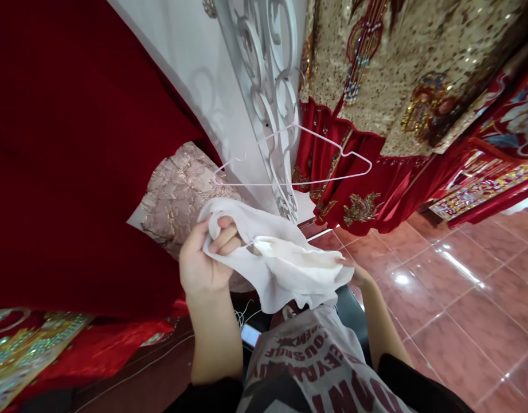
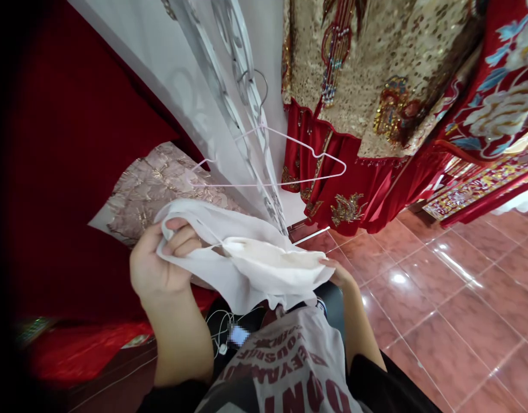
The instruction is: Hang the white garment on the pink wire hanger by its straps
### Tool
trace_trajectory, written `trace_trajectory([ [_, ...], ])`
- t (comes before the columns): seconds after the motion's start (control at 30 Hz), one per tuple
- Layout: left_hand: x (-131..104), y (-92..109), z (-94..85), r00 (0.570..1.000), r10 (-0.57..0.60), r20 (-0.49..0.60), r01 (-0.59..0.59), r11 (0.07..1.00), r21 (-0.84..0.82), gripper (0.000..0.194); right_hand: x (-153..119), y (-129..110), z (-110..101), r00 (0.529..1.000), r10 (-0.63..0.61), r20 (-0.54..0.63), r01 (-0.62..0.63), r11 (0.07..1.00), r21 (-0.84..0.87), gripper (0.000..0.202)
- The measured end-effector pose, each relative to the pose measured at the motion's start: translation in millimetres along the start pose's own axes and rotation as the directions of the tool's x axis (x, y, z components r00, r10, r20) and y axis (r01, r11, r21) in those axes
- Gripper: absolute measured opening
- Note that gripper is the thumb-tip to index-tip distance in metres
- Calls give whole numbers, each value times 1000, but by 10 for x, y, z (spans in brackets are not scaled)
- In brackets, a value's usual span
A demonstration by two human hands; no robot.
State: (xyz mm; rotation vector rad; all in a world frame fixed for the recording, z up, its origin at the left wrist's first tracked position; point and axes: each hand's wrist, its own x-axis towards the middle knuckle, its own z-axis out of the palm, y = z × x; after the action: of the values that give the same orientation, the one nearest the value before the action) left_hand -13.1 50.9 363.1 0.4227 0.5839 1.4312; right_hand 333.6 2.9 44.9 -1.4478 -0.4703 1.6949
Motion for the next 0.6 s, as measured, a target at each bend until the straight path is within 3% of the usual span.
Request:
trace_trajectory([
  [0.07, -16, 25, 2, 1000, -7, 4, 7, 1000, -5, 29, 46, 0, -43, 990, -84, -117, 98, 988, 117, 43],
  [0.17, -60, 11, 33, 999, -37, 35, 36, 998, 46, 31, 159, 72, 3, 960, -165, -226, 204, 966, 158, 50],
  [0.37, -84, 21, 25, 999, 4, 48, -11, 989, 146, 28, 171, 309, 103, 959, -157, -238, 209, 955, 211, 62],
  [0.43, -60, 68, -1, 999, 32, 27, -36, 985, 171, 25, 107, 320, 34, 963, -158, -220, 188, 975, 121, 60],
  [0.5, -22, 112, -20, 998, 68, 10, -69, 980, 188, 22, 50, 267, -60, 966, -167, -196, 152, 985, -86, 53],
  [0.6, 62, 141, -36, 990, 141, -18, -134, 968, 212, 13, 18, 54, -150, 970, -217, -111, 169, 927, -335, 42],
])
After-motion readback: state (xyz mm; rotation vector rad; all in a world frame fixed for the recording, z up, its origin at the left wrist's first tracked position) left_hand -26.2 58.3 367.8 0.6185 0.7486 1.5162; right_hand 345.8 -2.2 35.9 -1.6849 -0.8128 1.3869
